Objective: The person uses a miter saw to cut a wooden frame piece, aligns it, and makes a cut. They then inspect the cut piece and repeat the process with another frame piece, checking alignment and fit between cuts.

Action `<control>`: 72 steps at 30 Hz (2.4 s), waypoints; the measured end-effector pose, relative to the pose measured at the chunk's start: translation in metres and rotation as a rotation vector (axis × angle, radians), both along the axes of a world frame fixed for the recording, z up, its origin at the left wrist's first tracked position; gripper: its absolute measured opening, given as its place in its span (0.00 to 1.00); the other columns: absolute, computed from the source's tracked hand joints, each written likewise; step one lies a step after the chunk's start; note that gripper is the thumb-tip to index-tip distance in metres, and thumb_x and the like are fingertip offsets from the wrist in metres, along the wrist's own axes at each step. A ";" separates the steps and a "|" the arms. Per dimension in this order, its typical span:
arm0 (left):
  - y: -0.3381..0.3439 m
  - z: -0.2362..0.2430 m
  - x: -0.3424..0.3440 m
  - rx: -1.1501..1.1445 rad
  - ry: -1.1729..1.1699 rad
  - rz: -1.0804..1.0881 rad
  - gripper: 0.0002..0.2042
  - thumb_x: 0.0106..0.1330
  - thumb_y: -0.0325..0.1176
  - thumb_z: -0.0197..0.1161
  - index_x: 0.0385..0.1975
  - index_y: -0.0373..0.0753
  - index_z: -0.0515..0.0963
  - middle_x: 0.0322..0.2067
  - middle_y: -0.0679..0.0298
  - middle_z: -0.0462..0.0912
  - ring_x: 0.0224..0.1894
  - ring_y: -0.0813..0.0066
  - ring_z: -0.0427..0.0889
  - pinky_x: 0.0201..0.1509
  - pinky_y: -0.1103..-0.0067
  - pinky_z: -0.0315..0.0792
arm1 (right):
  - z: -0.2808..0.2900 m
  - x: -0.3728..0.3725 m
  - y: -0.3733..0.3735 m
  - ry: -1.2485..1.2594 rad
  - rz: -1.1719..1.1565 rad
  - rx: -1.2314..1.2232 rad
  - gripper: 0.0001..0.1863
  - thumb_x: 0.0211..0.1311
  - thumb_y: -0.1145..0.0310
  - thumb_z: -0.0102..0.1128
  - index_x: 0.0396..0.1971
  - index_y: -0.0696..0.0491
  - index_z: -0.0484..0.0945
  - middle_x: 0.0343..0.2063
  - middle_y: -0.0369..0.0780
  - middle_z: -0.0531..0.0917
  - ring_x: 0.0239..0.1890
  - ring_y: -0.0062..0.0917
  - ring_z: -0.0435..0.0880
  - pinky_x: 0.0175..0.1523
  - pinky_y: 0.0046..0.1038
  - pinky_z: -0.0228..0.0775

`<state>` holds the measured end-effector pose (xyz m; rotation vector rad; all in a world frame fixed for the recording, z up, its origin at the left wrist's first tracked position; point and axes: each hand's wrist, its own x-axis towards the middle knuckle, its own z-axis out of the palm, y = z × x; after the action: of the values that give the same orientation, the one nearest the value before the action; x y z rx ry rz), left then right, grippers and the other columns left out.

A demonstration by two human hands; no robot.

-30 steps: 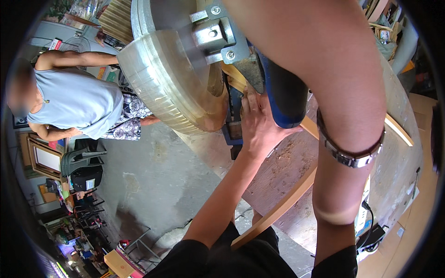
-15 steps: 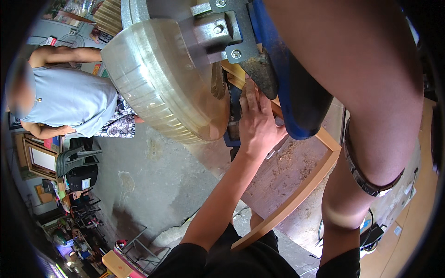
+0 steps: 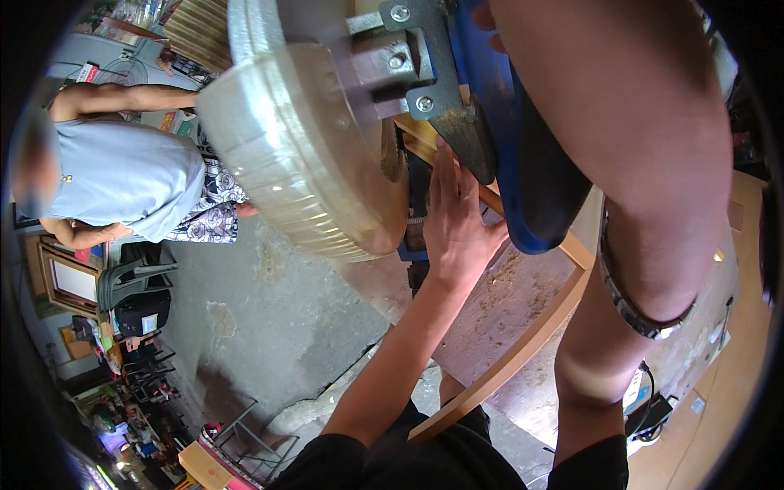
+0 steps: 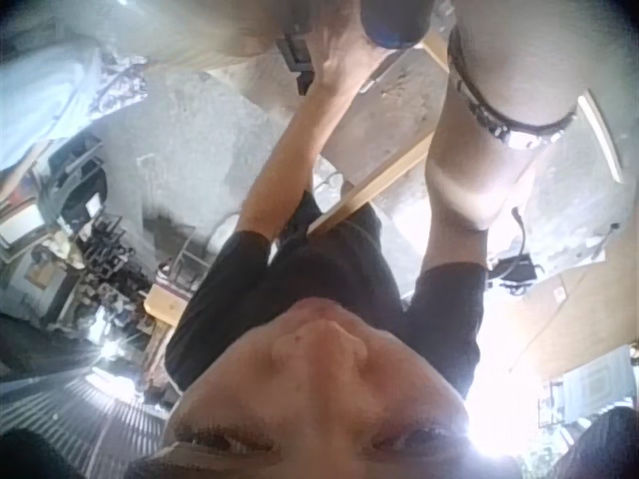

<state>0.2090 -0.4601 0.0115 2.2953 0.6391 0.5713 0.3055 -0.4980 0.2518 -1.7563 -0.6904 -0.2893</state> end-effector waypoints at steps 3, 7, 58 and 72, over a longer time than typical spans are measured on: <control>-0.007 0.007 0.002 -0.219 0.009 -0.040 0.50 0.46 0.44 0.83 0.69 0.34 0.61 0.74 0.41 0.53 0.71 0.42 0.65 0.71 0.61 0.69 | 0.006 0.005 0.003 -0.007 -0.025 -0.010 0.26 0.81 0.53 0.38 0.53 0.63 0.74 0.49 0.59 0.80 0.53 0.50 0.80 0.58 0.41 0.72; 0.010 0.017 -0.011 0.088 -0.049 -0.132 0.47 0.47 0.41 0.81 0.68 0.34 0.62 0.75 0.44 0.55 0.73 0.45 0.63 0.73 0.63 0.68 | 0.010 0.011 0.012 -0.013 -0.024 -0.004 0.26 0.81 0.53 0.38 0.53 0.63 0.73 0.50 0.60 0.80 0.53 0.52 0.80 0.58 0.42 0.72; 0.013 0.031 0.000 0.237 0.109 -0.081 0.35 0.49 0.30 0.79 0.60 0.41 0.72 0.60 0.50 0.71 0.59 0.52 0.78 0.57 0.69 0.83 | 0.020 -0.015 0.017 0.066 -0.084 -0.021 0.17 0.80 0.59 0.41 0.45 0.57 0.72 0.35 0.60 0.83 0.43 0.63 0.79 0.46 0.54 0.71; 0.031 0.013 -0.013 0.430 0.043 -0.092 0.48 0.51 0.54 0.75 0.71 0.39 0.61 0.69 0.40 0.65 0.58 0.46 0.81 0.61 0.65 0.79 | 0.082 0.074 0.064 0.095 0.305 -0.018 0.14 0.71 0.57 0.51 0.39 0.52 0.76 0.29 0.46 0.80 0.32 0.42 0.77 0.36 0.43 0.69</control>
<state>0.1960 -0.4291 0.0241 2.7275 0.4587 0.6679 0.3797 -0.4344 0.3341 -1.6419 -0.8796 0.0090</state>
